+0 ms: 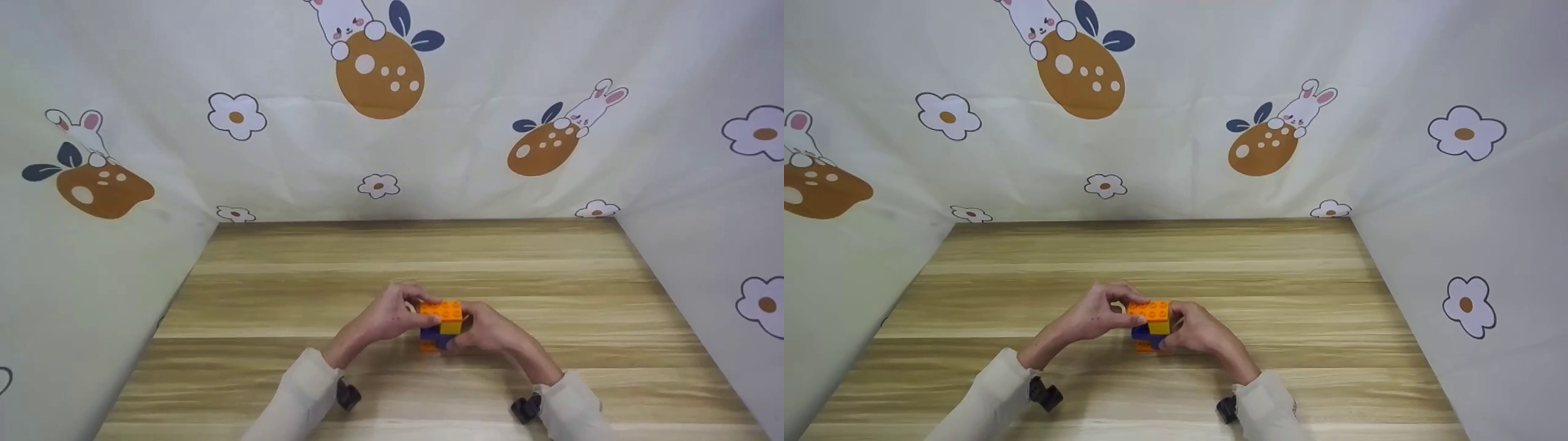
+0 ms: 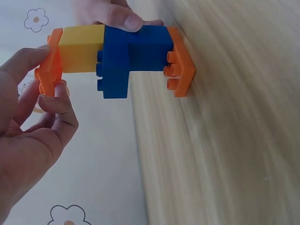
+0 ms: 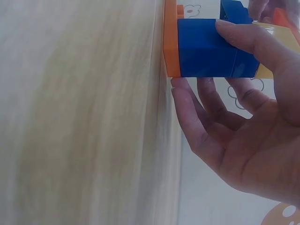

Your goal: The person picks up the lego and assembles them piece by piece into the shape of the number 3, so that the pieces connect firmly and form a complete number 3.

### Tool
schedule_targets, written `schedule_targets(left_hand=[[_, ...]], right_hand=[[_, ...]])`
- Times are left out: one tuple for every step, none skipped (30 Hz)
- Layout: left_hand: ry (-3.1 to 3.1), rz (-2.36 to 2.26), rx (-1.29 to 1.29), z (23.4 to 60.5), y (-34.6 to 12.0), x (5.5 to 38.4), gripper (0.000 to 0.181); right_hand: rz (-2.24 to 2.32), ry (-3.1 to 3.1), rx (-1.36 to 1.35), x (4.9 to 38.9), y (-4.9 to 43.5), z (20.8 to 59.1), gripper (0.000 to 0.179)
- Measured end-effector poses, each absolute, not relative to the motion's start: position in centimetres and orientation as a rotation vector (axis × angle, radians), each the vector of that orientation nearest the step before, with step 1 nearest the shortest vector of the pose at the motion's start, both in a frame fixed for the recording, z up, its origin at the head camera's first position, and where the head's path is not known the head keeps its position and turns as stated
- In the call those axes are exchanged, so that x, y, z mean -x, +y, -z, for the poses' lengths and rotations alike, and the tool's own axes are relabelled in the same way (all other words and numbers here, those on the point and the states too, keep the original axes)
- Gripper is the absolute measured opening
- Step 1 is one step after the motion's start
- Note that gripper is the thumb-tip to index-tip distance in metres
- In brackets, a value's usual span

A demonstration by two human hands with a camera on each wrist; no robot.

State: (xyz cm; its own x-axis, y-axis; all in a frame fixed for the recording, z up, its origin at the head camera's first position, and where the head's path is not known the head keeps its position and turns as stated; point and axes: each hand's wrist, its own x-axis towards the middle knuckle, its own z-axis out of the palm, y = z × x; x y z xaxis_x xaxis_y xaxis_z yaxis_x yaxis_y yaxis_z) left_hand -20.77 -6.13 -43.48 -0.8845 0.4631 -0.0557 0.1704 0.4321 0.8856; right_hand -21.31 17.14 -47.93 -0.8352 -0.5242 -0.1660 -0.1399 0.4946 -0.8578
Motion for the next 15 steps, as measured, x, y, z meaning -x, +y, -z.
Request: schedule_targets(left_hand=[[2.397, -1.433, -0.543, 43.47, -6.10, 20.76, 0.026], [2.396, -1.430, -0.539, 43.43, -6.05, 20.79, 0.026], [2.392, -1.425, -0.535, 43.36, -6.00, 20.84, 0.026], [2.391, -1.415, -0.532, 43.26, -5.98, 20.92, 0.025], [2.389, -1.407, -0.527, 43.14, -5.97, 21.00, 0.025], [2.387, -1.397, -0.521, 43.02, -5.96, 21.05, 0.024], [2.387, -1.385, -0.516, 42.92, -5.95, 21.11, 0.024], [2.389, -1.379, -0.523, 42.86, -5.95, 21.16, 0.024], [2.392, -1.374, -0.531, 42.81, -5.94, 21.18, 0.024], [2.398, -1.370, -0.539, 42.79, -5.94, 21.19, 0.024], [2.403, -1.367, -0.546, 42.77, -5.93, 21.16, 0.024], [2.407, -1.368, -0.555, 42.77, -5.92, 21.13, 0.024], [2.409, -1.373, -0.561, 42.80, -5.90, 21.11, 0.025], [2.410, -1.383, -0.567, 42.84, -5.89, 21.09, 0.025], [2.409, -1.388, -0.565, 42.87, -5.87, 21.06, 0.025]], right_hand=[[1.285, 2.338, 0.548, 21.33, 17.15, 47.89, 0.049], [1.287, 2.338, 0.542, 21.33, 17.15, 47.87, 0.050], [1.290, 2.339, 0.539, 21.35, 17.14, 47.86, 0.050], [1.293, 2.338, 0.541, 21.35, 17.12, 47.85, 0.051], [1.292, 2.339, 0.549, 21.37, 17.10, 47.84, 0.051], [1.291, 2.340, 0.551, 21.37, 17.07, 47.83, 0.051], [1.289, 2.341, 0.552, 21.36, 17.05, 47.84, 0.051], [1.292, 2.338, 0.554, 21.35, 17.02, 47.82, 0.051], [1.290, 2.338, 0.557, 21.34, 17.01, 47.80, 0.050], [1.288, 2.338, 0.560, 21.33, 17.00, 47.79, 0.049], [1.282, 2.338, 0.562, 21.32, 17.01, 47.78, 0.049], [1.277, 2.339, 0.557, 21.30, 17.01, 47.79, 0.049], [1.274, 2.341, 0.555, 21.31, 17.01, 47.81, 0.048], [1.273, 2.344, 0.553, 21.30, 17.01, 47.79, 0.048], [1.267, 2.350, 0.547, 21.29, 17.02, 47.78, 0.048]])
